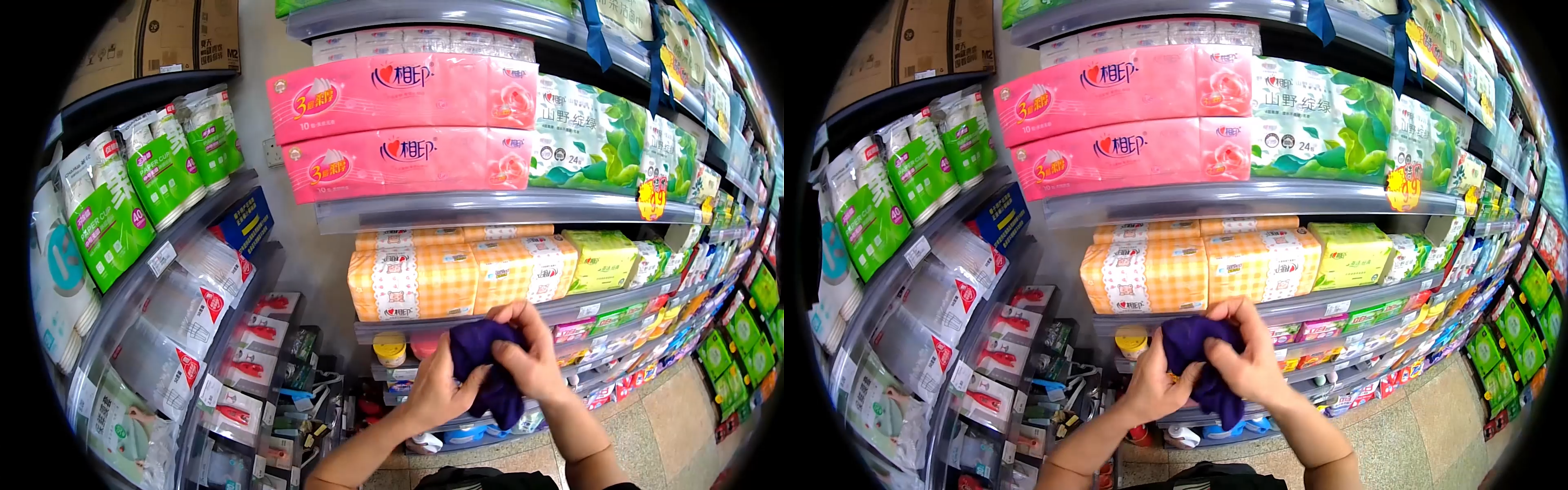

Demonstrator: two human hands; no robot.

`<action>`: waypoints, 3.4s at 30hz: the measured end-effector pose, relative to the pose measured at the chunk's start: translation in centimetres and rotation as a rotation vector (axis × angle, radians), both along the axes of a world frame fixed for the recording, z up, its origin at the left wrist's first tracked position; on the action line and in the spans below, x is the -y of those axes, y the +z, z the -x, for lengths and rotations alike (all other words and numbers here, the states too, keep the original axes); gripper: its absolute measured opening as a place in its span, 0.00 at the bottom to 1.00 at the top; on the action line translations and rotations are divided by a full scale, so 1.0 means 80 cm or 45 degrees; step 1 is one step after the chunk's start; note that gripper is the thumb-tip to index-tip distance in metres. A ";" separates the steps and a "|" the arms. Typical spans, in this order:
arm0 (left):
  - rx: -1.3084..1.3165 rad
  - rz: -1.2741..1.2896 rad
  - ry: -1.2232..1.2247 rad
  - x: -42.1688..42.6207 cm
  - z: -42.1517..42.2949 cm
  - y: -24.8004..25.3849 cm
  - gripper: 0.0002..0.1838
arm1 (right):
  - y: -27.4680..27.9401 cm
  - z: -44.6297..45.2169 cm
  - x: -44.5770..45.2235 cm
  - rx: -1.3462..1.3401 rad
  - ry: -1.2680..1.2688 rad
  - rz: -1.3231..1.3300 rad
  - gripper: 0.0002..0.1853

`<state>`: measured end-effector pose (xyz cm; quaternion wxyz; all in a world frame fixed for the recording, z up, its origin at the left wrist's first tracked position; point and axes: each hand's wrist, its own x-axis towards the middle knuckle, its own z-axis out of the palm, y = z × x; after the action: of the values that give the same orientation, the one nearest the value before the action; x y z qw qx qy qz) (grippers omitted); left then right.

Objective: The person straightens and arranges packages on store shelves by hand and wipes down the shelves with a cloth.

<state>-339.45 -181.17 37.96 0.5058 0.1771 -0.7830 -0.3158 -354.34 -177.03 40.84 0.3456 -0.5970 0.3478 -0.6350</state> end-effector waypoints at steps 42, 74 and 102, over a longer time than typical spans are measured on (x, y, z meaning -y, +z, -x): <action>0.131 1.452 1.336 0.086 -0.047 0.277 0.32 | -0.145 0.078 -0.050 1.069 0.306 -0.323 0.31; 0.807 1.163 0.483 0.133 0.039 0.094 0.26 | -0.121 0.123 -0.070 0.808 -0.208 -0.091 0.23; 0.671 0.684 -0.118 0.104 0.177 0.071 0.40 | -0.178 0.145 -0.130 0.813 -0.287 -0.402 0.19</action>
<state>-353.64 -189.52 43.64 0.3006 0.0777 -0.9483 -0.0654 -365.93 -166.65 26.61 0.4524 -0.2664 0.3796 -0.7618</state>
